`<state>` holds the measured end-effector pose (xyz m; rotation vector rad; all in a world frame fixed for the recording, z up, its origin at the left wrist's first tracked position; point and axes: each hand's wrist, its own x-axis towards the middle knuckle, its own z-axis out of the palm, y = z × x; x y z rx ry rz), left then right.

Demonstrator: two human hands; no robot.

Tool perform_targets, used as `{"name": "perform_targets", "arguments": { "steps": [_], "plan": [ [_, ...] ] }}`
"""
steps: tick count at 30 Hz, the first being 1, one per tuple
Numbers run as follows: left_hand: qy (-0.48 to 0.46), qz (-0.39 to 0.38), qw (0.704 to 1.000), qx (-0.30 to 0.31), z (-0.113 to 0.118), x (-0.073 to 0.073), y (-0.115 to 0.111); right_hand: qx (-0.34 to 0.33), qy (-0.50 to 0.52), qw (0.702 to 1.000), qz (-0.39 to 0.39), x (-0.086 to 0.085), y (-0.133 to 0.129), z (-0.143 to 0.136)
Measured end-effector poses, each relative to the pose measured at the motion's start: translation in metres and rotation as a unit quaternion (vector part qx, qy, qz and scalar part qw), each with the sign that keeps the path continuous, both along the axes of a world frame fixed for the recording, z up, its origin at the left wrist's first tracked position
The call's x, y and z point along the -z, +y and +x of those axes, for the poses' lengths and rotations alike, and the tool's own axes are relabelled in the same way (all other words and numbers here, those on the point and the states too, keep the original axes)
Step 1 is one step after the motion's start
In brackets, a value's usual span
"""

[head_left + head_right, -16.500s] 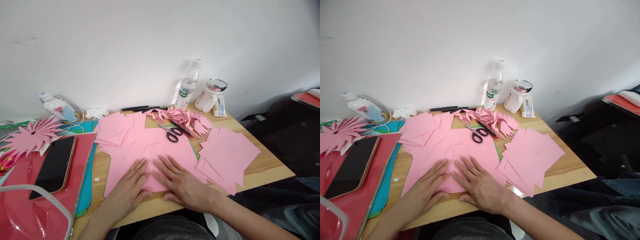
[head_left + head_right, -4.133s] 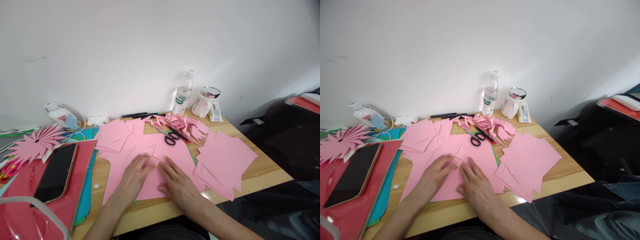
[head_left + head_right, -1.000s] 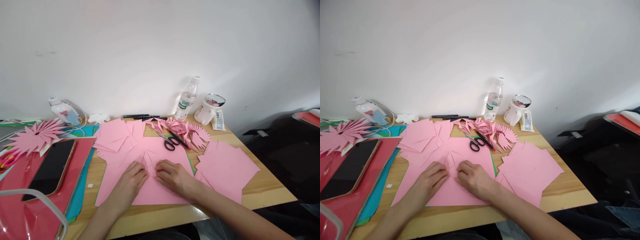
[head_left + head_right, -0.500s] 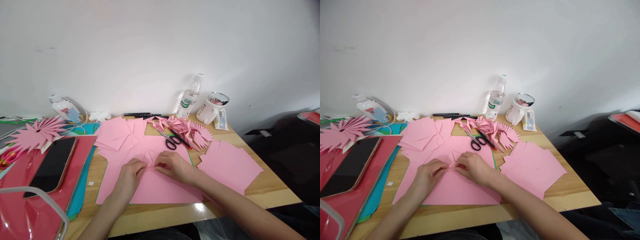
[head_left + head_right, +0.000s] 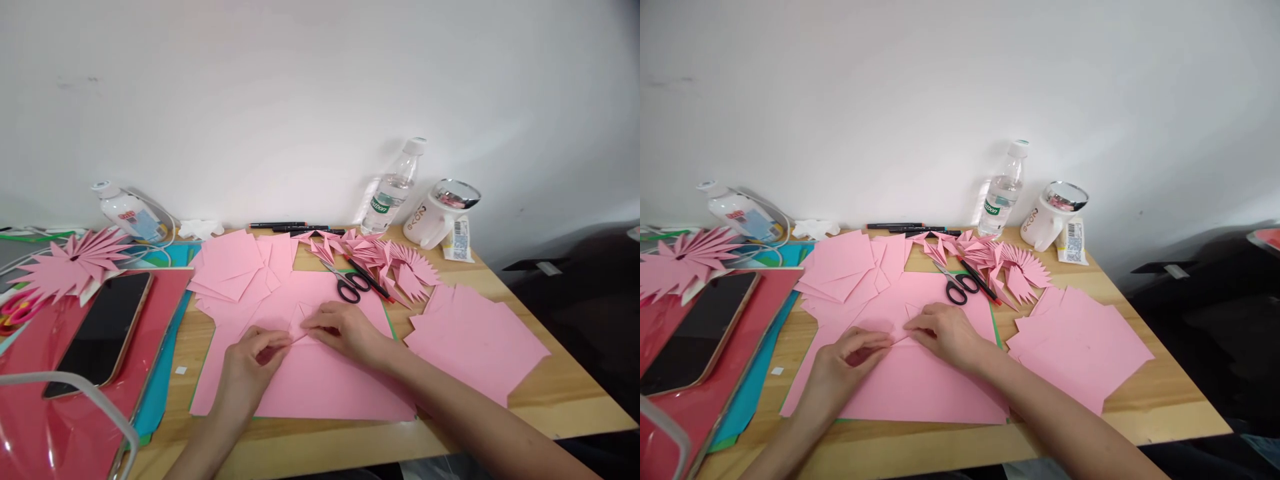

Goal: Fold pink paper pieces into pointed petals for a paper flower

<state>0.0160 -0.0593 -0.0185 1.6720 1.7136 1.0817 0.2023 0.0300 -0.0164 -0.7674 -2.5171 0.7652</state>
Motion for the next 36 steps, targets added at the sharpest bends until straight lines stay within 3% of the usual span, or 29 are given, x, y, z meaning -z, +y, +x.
{"name": "perform_targets", "arguments": {
  "steps": [3, 4, 6, 7, 9, 14, 36],
  "plan": [
    [0.096, 0.135, 0.985, 0.045, -0.004, 0.000, -0.011, 0.005, 0.014, 1.000, -0.007, 0.004, 0.001, 0.000],
    [0.150, 0.181, 0.968, 0.087, -0.004, 0.002, -0.016, 0.006, 0.018, 1.000, -0.007, 0.005, 0.001, 0.000],
    [0.245, 0.208, 0.928, 0.189, -0.003, 0.006, -0.025, 0.007, 0.024, 1.000, -0.006, 0.006, 0.001, -0.001],
    [0.289, 0.209, 0.911, 0.209, -0.001, 0.008, -0.030, 0.007, 0.025, 1.000, -0.006, 0.006, 0.001, -0.001],
    [0.377, 0.175, 0.887, 0.198, 0.005, 0.011, -0.036, 0.008, 0.023, 1.000, -0.006, 0.005, 0.001, -0.001],
    [0.502, 0.209, 0.827, 0.144, 0.021, 0.011, -0.040, 0.005, 0.013, 1.000, 0.001, 0.004, 0.001, -0.001],
    [0.557, 0.198, 0.795, 0.138, 0.024, 0.006, -0.038, 0.005, 0.028, 0.999, -0.039, 0.002, 0.002, -0.003]
  ]
}}
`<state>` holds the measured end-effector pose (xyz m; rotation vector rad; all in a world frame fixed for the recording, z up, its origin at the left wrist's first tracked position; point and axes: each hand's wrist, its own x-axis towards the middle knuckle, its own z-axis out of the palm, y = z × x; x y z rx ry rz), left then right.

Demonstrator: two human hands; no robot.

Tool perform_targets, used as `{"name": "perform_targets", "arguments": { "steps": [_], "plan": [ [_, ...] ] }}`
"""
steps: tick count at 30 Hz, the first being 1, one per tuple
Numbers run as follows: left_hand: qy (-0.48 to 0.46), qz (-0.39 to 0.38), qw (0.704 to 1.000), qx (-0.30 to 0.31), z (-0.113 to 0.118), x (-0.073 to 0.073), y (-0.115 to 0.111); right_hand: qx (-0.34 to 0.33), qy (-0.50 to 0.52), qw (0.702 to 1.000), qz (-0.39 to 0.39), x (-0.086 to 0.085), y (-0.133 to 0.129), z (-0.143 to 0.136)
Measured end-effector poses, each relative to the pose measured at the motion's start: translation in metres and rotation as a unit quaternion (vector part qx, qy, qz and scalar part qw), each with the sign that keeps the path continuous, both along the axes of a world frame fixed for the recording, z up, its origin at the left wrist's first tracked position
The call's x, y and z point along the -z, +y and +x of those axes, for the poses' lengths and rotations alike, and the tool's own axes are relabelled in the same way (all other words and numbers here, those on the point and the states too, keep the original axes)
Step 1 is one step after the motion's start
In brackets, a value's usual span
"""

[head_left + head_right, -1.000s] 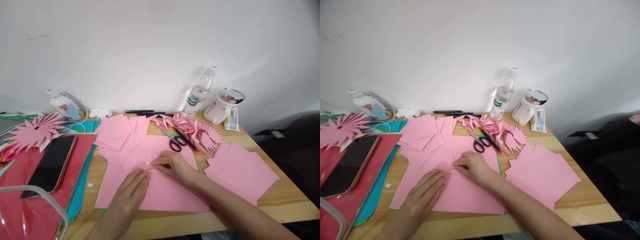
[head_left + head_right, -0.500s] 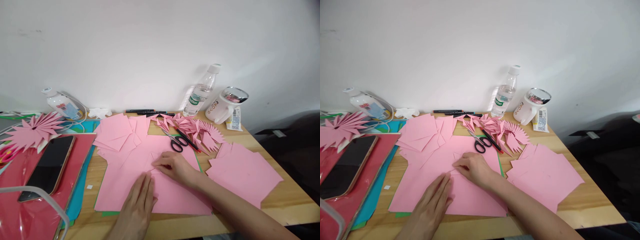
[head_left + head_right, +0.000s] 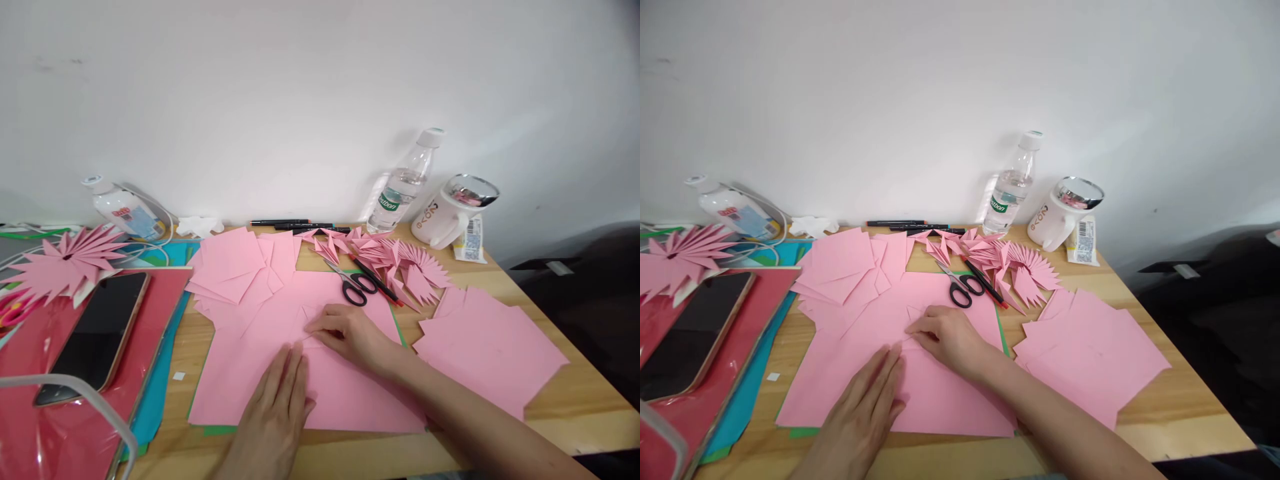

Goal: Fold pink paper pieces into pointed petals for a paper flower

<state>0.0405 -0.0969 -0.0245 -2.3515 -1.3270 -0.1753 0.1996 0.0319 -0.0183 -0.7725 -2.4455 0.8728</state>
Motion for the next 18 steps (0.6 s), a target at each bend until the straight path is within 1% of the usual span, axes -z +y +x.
{"name": "perform_targets", "arguments": {
  "steps": [4, 8, 15, 18],
  "plan": [
    [0.007, -0.005, 1.000, 0.006, -0.0003, 0.0002, -0.0019, 0.004, 0.002, 1.000, -0.009, -0.0003, 0.0003, -0.0006],
    [-0.014, 0.003, 1.000, -0.001, 0.0010, 0.0002, -0.0054, 0.002, 0.006, 1.000, -0.014, 0.0013, 0.0002, -0.0007],
    [-0.047, -0.030, 0.998, 0.011, 0.0020, 0.0013, -0.0054, 0.010, 0.011, 1.000, -0.017, 0.0046, 0.0001, 0.0003],
    [-0.046, -0.033, 0.998, 0.015, 0.0007, 0.0006, -0.0048, 0.008, 0.010, 1.000, -0.015, 0.0037, 0.0002, 0.0003]
  ]
}}
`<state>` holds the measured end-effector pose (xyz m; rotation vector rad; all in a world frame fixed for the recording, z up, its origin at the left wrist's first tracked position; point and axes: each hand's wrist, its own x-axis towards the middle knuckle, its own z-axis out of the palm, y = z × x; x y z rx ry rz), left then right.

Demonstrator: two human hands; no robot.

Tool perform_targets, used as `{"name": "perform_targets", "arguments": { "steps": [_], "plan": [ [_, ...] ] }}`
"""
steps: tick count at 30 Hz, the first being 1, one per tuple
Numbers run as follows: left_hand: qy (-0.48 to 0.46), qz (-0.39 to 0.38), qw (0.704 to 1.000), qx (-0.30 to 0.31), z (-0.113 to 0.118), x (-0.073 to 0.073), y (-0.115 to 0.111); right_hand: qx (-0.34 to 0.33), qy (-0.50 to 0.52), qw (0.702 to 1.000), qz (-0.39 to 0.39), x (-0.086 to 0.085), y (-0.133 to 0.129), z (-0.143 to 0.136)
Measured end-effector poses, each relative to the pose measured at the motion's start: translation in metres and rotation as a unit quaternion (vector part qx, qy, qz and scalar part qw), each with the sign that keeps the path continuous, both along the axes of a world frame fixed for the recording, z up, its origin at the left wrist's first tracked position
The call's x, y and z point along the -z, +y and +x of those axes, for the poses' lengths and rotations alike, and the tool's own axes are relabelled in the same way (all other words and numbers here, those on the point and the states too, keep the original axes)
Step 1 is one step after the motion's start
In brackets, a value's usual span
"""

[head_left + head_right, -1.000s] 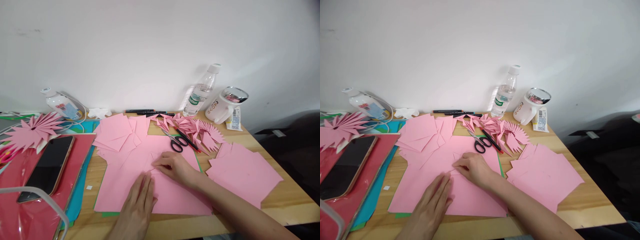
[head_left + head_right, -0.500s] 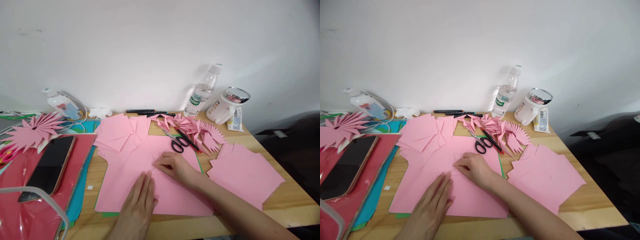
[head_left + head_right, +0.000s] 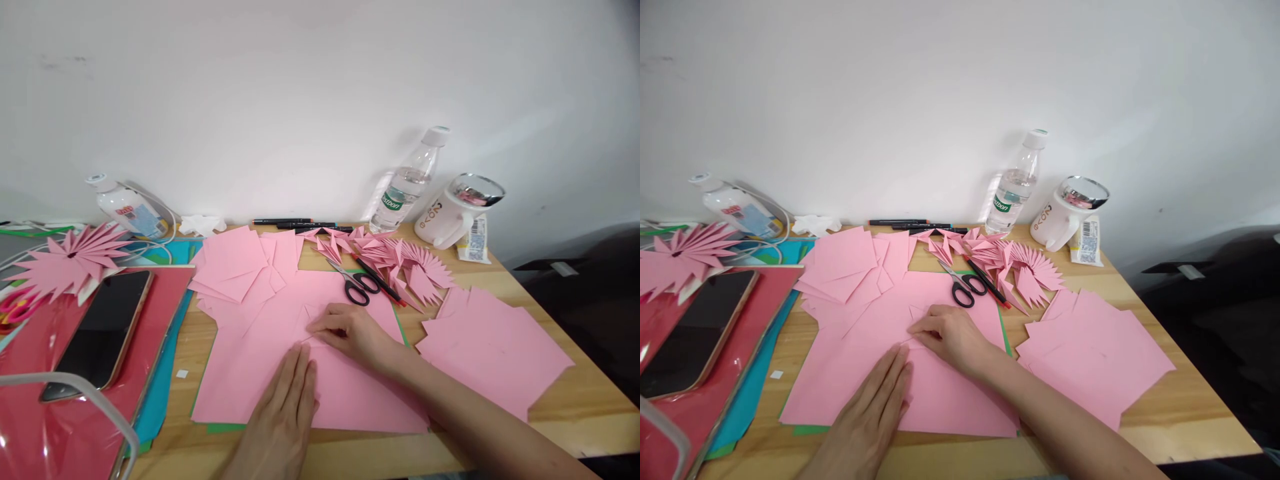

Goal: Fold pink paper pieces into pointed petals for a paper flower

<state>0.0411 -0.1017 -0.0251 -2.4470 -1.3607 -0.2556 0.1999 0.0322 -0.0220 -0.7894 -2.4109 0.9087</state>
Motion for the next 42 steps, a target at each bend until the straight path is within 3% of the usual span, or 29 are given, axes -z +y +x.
{"name": "perform_targets", "arguments": {
  "steps": [24, 33, 42],
  "plan": [
    [0.035, 0.010, 0.999, -0.007, -0.002, 0.004, 0.004, 0.011, 0.002, 1.000, 0.012, -0.003, 0.000, -0.003],
    [-0.034, 0.030, 0.997, -0.056, 0.006, 0.008, 0.009, 0.010, 0.010, 1.000, 0.022, 0.004, 0.001, 0.000],
    [-0.064, 0.037, 0.996, -0.042, 0.001, 0.005, 0.015, -0.001, -0.023, 0.999, 0.035, 0.002, 0.001, 0.002]
  ]
}}
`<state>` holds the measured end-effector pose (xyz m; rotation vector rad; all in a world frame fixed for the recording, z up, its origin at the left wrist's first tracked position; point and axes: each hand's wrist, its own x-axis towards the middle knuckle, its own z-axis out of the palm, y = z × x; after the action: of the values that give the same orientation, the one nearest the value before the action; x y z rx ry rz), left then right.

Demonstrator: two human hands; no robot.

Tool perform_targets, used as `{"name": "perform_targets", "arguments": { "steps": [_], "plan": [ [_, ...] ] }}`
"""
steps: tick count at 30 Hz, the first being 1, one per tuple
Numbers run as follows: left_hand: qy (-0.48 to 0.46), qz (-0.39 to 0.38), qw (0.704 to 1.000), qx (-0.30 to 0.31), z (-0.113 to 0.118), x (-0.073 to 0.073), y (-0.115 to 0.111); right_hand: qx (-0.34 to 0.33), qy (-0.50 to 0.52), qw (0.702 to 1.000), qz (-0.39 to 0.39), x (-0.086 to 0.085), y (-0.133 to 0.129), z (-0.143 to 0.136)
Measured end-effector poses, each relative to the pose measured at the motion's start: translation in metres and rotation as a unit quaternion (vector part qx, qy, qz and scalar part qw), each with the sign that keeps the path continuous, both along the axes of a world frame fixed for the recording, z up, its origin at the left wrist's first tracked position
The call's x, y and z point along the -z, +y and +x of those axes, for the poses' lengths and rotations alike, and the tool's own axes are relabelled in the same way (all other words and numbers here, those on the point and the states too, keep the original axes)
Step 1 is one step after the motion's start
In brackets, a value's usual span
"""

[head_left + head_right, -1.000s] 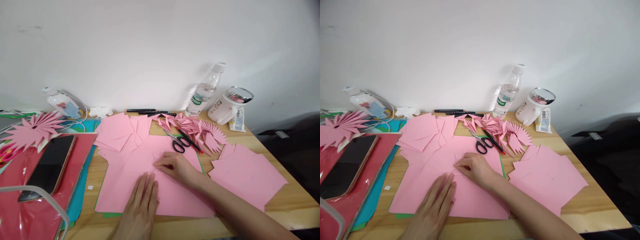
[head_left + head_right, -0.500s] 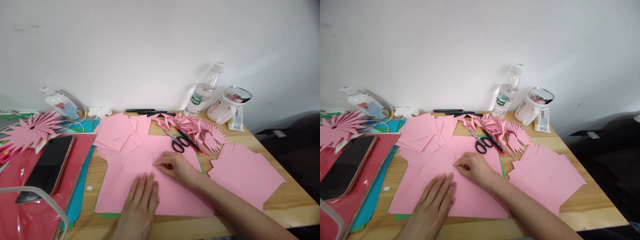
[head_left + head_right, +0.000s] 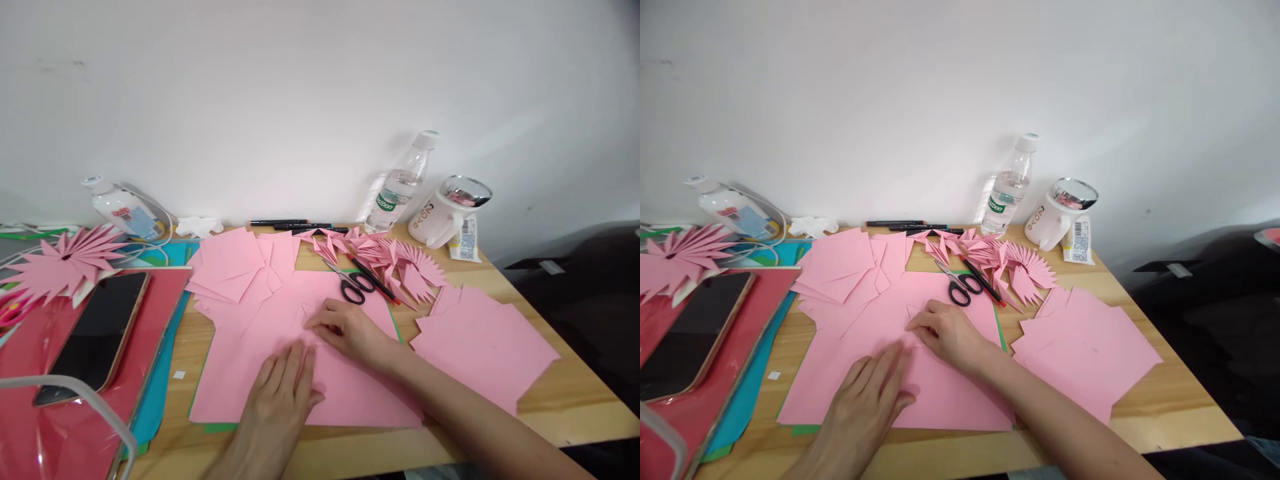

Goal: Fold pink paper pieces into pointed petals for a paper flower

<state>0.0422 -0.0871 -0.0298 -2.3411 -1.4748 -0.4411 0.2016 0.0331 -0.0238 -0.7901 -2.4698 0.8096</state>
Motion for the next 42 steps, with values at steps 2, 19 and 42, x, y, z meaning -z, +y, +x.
{"name": "perform_targets", "arguments": {
  "steps": [2, 19, 42],
  "plan": [
    [0.000, 0.005, 1.000, -0.012, 0.002, 0.000, 0.000, -0.003, -0.014, 1.000, 0.010, -0.001, -0.001, 0.000],
    [0.092, -0.013, 0.994, -0.058, 0.031, -0.003, 0.007, -0.010, -0.055, 0.994, 0.091, -0.004, -0.003, 0.004],
    [0.096, -0.135, 0.981, -0.096, 0.059, -0.009, 0.008, -0.066, -0.248, 0.964, 0.070, -0.044, -0.005, -0.006]
  ]
}}
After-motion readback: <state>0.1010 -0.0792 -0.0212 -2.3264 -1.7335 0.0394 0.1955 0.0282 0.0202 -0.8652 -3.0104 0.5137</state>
